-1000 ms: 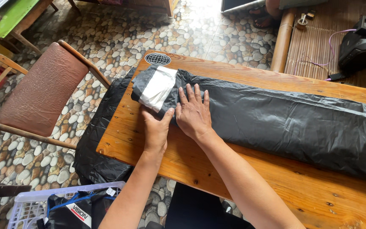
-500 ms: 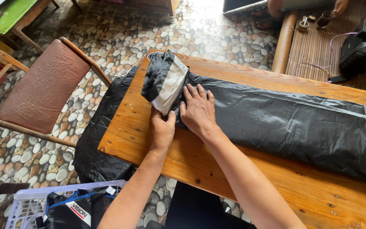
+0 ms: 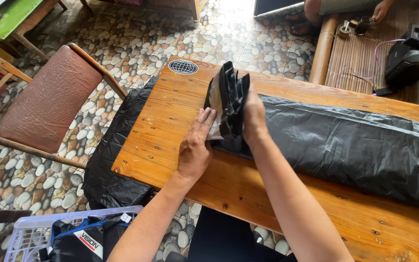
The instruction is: The person folds a large black plastic sheet on a wooden table. They use a feather duster to smooth the surface of the sheet while folding it into a compact bundle.
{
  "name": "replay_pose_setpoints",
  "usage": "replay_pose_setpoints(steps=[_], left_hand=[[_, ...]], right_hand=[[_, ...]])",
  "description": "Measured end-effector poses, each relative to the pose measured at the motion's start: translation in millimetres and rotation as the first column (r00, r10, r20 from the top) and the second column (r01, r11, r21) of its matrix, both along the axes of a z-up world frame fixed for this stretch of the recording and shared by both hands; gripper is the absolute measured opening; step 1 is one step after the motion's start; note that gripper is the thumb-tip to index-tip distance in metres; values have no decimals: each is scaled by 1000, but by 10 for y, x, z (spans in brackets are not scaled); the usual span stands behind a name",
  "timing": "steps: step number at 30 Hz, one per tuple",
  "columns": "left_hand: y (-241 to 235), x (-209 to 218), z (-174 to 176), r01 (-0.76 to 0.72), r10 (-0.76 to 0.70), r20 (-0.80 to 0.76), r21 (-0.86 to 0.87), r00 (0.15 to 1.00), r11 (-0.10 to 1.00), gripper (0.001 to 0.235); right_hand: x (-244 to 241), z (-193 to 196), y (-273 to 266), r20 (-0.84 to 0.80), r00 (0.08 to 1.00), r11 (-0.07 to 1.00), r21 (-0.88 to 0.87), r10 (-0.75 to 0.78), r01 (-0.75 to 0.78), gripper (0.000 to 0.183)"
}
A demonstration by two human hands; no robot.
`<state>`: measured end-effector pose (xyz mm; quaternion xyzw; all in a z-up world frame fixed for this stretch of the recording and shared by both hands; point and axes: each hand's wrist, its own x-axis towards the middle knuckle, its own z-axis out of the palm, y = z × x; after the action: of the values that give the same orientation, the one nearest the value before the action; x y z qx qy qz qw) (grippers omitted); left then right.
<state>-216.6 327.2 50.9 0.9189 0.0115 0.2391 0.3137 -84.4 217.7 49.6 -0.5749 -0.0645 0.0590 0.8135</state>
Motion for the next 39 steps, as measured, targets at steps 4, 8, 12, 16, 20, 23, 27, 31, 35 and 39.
replay_pose_setpoints(steps=[4,8,12,16,20,23,27,31,35,39], left_hand=[[53,35,-134,59,-30,-95,313,995,948,76],[114,3,-31,105,-51,-126,463,991,880,80],[197,27,302,324,-262,-284,200,922,925,77],[132,323,370,195,-171,-197,109,965,975,60],[26,731,355,154,-107,-218,211,970,965,64],[-62,913,169,210,-125,-291,281,949,937,65],[-133,996,-84,222,-77,-299,488,951,844,61],[-169,1020,-226,211,-65,-279,534,958,819,66],[-126,940,-302,228,19,-300,766,954,601,65],[-87,969,-306,260,-13,-326,726,945,637,64]], right_hand=[[-370,1011,-167,-213,968,929,-367,-132,46,77],[322,-209,-237,-19,981,794,-590,-195,146,83],[381,-393,-228,60,984,789,-589,-170,172,56],[357,-405,-204,99,982,800,-570,-161,188,53],[420,-443,-243,123,981,790,-582,-151,195,53],[430,-408,-280,56,984,846,-504,-168,173,51],[322,-230,-313,220,958,801,-531,-185,277,45],[-204,312,-134,572,818,738,-529,-55,419,47],[-491,264,-14,648,753,672,-609,116,421,59],[-651,305,-83,365,889,570,-807,276,154,77]])
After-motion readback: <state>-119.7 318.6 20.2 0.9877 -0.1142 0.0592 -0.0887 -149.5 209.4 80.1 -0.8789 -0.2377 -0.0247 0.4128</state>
